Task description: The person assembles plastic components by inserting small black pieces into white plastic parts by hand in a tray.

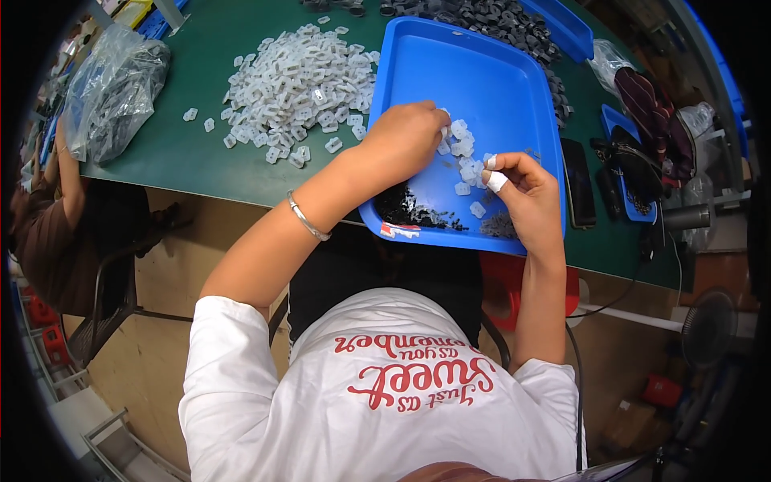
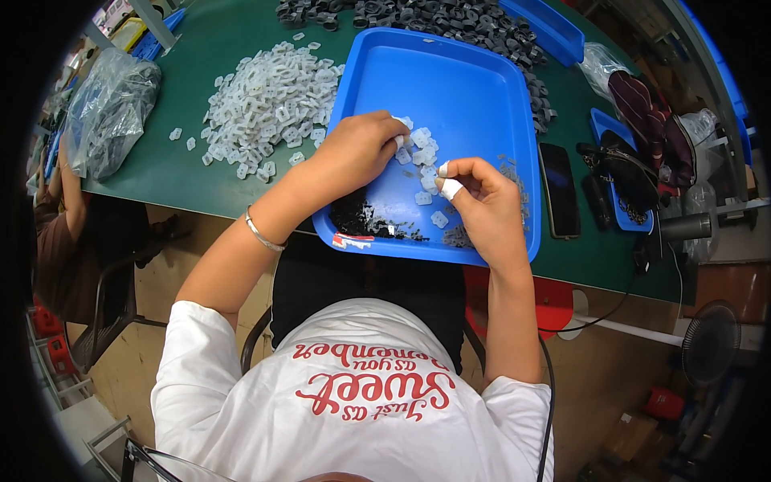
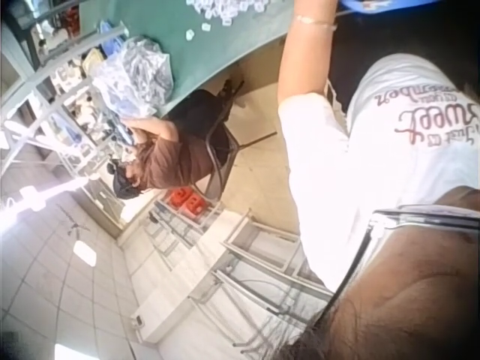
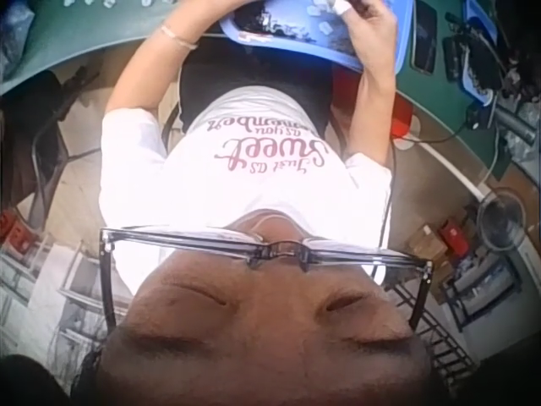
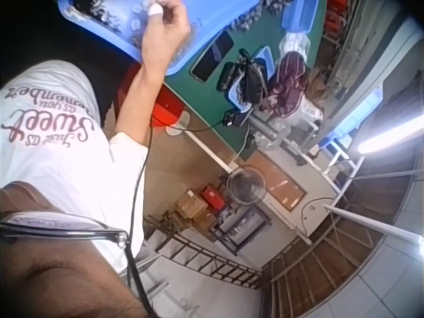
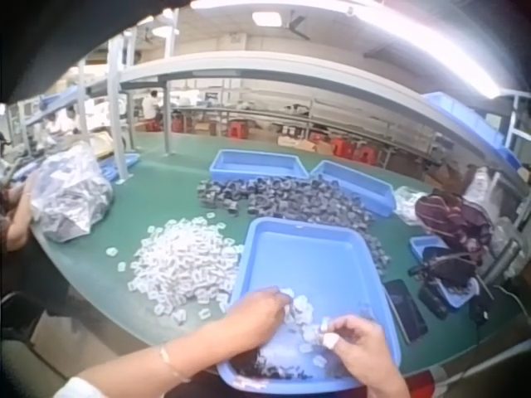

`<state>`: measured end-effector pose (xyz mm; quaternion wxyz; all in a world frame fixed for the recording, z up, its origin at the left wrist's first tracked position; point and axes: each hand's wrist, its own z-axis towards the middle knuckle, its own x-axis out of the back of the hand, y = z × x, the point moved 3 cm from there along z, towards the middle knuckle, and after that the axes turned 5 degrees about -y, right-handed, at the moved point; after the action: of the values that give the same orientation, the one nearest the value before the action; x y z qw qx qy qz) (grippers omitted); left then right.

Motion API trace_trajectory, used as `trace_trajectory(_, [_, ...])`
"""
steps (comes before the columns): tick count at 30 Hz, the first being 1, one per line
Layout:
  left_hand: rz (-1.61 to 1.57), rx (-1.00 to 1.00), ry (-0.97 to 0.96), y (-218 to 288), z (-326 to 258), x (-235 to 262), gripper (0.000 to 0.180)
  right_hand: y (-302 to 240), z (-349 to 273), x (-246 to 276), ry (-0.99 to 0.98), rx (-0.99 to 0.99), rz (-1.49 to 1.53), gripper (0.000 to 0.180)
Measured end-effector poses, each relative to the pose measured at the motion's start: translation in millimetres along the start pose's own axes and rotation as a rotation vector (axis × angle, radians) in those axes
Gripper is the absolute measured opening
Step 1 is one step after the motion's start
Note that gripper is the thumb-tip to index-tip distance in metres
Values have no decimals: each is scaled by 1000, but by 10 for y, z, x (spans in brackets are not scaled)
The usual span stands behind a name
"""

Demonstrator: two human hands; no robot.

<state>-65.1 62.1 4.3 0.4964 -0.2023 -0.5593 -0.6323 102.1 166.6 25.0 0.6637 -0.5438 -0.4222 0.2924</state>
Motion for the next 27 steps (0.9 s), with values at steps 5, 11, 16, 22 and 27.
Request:
trace_trajectory(5, [-1045, 424, -81, 63, -119, 3, 21, -51, 0, -82, 0, 4, 215, 13])
trace_trajectory(11, [-1457, 553, -117, 240, -287, 8, 24, -98, -4, -230, 52, 52, 182, 14])
trace_trajectory(16, [-1550, 584, -102, 282, -323, -37, 25, -37, -17, -246, 167, 109, 43, 13])
trace_trajectory(22, [-1523, 567, -62, 302, -323, -91, 24, -71, -48, -279, 181, 197, -251, 13])
trace_trajectory(27, [-1493, 516, -62, 290, -308, -96, 24, -191, -73, -273, 188, 310, -378, 15])
